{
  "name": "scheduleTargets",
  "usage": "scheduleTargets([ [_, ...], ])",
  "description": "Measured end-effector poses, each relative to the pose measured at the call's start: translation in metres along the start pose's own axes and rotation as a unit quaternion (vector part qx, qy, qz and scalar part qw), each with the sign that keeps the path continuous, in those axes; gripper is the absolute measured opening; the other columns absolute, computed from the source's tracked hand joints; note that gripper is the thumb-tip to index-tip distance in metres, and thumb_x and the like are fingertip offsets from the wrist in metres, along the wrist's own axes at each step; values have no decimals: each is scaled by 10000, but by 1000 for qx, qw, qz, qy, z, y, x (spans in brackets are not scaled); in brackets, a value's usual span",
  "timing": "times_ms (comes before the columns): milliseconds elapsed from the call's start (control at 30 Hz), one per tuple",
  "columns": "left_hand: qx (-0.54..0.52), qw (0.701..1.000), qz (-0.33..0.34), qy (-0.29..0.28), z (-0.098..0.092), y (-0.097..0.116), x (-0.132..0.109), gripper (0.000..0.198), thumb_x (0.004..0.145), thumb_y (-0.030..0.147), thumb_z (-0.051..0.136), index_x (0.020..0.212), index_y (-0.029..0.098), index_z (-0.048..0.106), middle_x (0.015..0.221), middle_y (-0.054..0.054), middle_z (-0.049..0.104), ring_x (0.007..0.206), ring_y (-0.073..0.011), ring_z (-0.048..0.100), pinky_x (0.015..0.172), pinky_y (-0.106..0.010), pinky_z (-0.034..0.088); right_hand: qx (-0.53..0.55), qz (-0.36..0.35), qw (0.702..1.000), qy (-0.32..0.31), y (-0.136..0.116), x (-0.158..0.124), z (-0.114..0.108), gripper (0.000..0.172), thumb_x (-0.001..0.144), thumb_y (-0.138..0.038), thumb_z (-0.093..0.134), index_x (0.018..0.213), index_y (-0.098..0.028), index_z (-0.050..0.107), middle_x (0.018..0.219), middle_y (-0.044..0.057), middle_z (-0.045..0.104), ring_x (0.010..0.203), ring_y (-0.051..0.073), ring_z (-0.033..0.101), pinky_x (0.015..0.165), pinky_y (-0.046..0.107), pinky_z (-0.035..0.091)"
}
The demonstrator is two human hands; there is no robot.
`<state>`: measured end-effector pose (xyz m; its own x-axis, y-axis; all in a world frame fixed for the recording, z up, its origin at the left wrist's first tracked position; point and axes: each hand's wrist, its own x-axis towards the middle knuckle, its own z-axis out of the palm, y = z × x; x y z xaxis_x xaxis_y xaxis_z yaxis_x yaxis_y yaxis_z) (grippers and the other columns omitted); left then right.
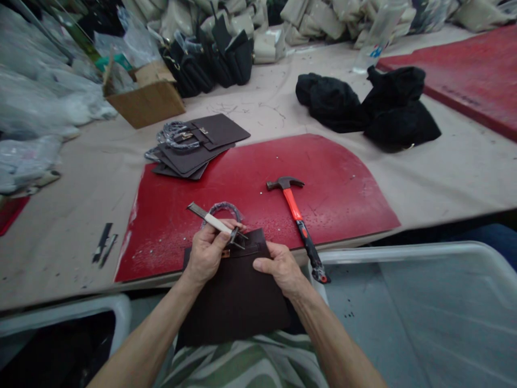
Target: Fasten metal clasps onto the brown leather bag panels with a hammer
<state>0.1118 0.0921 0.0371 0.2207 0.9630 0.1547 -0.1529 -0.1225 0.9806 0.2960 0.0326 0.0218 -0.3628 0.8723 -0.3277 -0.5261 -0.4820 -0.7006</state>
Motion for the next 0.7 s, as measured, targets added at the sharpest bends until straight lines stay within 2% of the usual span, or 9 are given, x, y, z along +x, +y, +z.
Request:
scheduleTargets([
  [167, 39, 999, 5, -16, 0, 7, -2, 214, 939, 353, 613, 1009, 156, 653, 1053, -100, 701, 974, -211, 672, 915, -343, 530, -11, -8, 1000, 6, 1, -1, 3, 468, 658, -352, 861, 1064, -171, 717, 880, 39, 716, 751, 199, 671, 717, 318, 545],
  [300, 76, 996, 23, -39, 1, 16, -3, 187, 940, 331, 601, 995, 159, 646, 1040, -98, 706, 950, -199, 671, 854, -304, 531, -17, -14, 1000, 3, 1, 1, 1, 441, 654, -346, 861, 1037, -172, 727, 863, 30, 712, 741, 189, 663, 697, 296, 536],
  [400, 80, 995, 32, -44, 2, 20, -3, 166, 933, 317, 603, 979, 162, 640, 1015, -92, 707, 882, -185, 668, 778, -281, 536, -32, -30, 999, 1, 1, 2, 0, 420, 667, -331, 850, 1037, -171, 734, 875, 30, 712, 786, 193, 663, 741, 302, 534],
  [500, 82, 995, 28, -42, 2, 22, -4, 155, 931, 306, 601, 967, 161, 642, 1007, -90, 705, 833, -171, 657, 736, -268, 530, -47, -34, 998, 4, 2, 3, -1, 421, 666, -344, 849, 1032, -167, 737, 893, 31, 712, 784, 193, 656, 742, 304, 530],
  [700, 86, 995, 25, -47, 0, 19, -2, 144, 932, 281, 596, 978, 154, 646, 1026, -96, 701, 842, -169, 653, 750, -266, 522, -36, -20, 999, 15, 2, 3, 1, 442, 658, -358, 854, 1038, -169, 729, 901, 35, 707, 767, 190, 653, 729, 305, 530],
])
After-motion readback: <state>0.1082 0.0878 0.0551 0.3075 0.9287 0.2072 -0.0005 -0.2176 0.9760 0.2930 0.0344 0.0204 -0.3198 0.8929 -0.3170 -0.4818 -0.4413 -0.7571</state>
